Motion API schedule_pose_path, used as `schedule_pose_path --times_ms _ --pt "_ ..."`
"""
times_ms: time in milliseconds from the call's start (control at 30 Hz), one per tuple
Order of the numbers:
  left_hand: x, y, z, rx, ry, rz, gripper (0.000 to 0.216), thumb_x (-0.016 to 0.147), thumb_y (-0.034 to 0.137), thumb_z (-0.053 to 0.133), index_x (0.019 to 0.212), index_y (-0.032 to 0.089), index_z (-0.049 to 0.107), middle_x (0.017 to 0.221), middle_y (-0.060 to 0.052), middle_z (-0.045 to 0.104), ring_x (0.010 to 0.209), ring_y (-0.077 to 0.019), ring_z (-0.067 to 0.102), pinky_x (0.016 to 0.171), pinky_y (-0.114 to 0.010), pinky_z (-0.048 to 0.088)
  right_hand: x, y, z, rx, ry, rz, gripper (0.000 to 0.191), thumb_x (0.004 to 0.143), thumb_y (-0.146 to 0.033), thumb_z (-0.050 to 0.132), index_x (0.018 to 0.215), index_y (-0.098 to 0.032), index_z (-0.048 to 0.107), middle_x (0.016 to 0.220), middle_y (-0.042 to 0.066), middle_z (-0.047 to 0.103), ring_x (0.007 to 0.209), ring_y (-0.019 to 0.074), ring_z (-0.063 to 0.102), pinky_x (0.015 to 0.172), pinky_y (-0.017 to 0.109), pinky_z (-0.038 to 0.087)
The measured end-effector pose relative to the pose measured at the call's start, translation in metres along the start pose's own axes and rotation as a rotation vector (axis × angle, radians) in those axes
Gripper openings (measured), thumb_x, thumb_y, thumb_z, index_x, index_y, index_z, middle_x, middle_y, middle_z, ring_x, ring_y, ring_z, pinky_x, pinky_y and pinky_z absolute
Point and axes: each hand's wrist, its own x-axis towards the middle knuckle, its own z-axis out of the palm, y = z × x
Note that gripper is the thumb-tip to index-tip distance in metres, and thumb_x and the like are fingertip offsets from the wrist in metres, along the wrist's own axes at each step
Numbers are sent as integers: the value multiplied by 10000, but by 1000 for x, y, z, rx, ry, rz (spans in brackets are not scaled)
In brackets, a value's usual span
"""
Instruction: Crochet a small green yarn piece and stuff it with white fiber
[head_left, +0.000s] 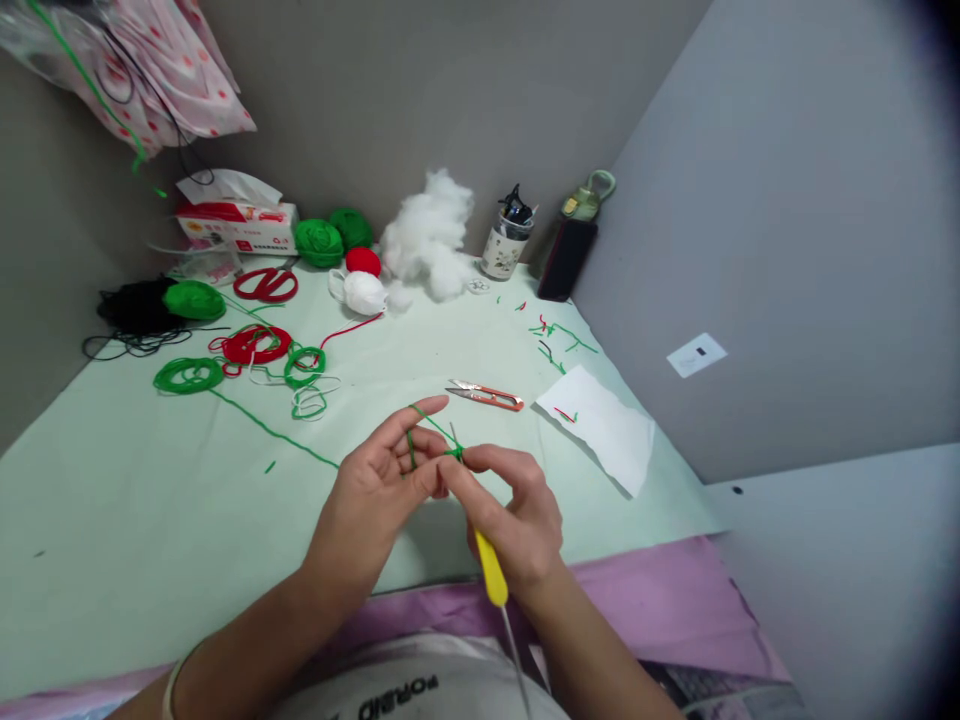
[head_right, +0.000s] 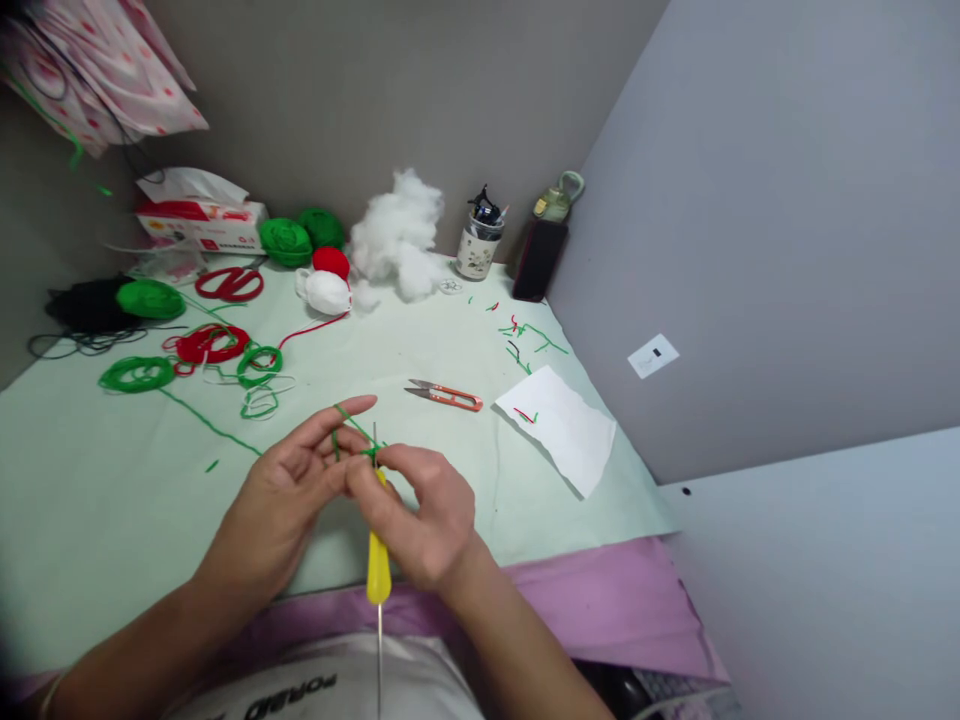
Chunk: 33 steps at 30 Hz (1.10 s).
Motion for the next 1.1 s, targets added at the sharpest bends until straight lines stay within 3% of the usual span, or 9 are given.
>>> schedule_pose_path --times_ms 133,300,433,533,667,767,867,1000,1100 --pt "3 6 -4 -184 -112 -210 452 827 287 826 1255 190 720 680 59 517 549 -42 424 574 -183 436 3 2 3 217 113 123 343 948 -117 618 1166 -350 740 1013 40 729 924 217 704 778 375 596" --pt "4 9 -4 -109 -80 -110 407 828 279 827 1226 248 748 780 41 561 636 -58 473 682 -200 470 19 2 3 730 189 426 179 995 -242 593 944 -249 765 872 38 693 690 156 639 608 317 554" --pt "2 4 -1 -14 -64 -45 390 821 281 834 1203 290 758 852 25 613 821 -104 551 800 -204 466 21 -1 8 621 182 392 157 977 -215 624 948 -258 772 908 46 740 853 194 685 685 328 571" --pt "2 -1 0 -34 -33 -23 429 801 255 849 1218 284 749 872 21 646 866 -119 568 852 -218 461 15 -3 8 443 140 289 248 972 -129 599 1051 -292 768 942 43 736 885 191 683 737 341 574" --pt "5 -4 -3 -173 -90 -141 436 834 273 816 1260 245 731 901 -7 690 900 -139 594 893 -245 458 10 0 4 204 44 119 359 939 -86 617 1158 -333 760 1108 74 716 981 217 680 801 379 581" --pt "9 -2 -8 -220 -108 -207 362 851 286 797 1205 217 765 923 -12 674 856 -121 573 854 -233 454 13 4 1 404 137 300 245 968 -146 608 1063 -294 778 942 51 713 847 193 678 734 356 572" --pt "9 1 -9 -137 -74 -128 345 858 278 795 1201 265 767 885 15 647 832 -101 554 825 -207 437 18 5 4 698 178 474 185 990 -220 604 964 -265 782 870 25 690 692 147 630 647 317 540" --pt "6 1 -5 8 -69 -16 378 824 253 834 1190 318 763 878 32 644 888 -102 577 852 -198 435 20 4 11 717 137 446 157 965 -221 656 969 -282 801 916 31 730 853 175 656 711 311 539" --pt "5 2 -3 2 -82 -34 379 820 263 833 1190 300 756 849 36 648 766 -88 581 744 -208 439 16 6 12 776 140 500 163 974 -221 646 984 -278 798 938 29 732 809 152 640 694 294 524"
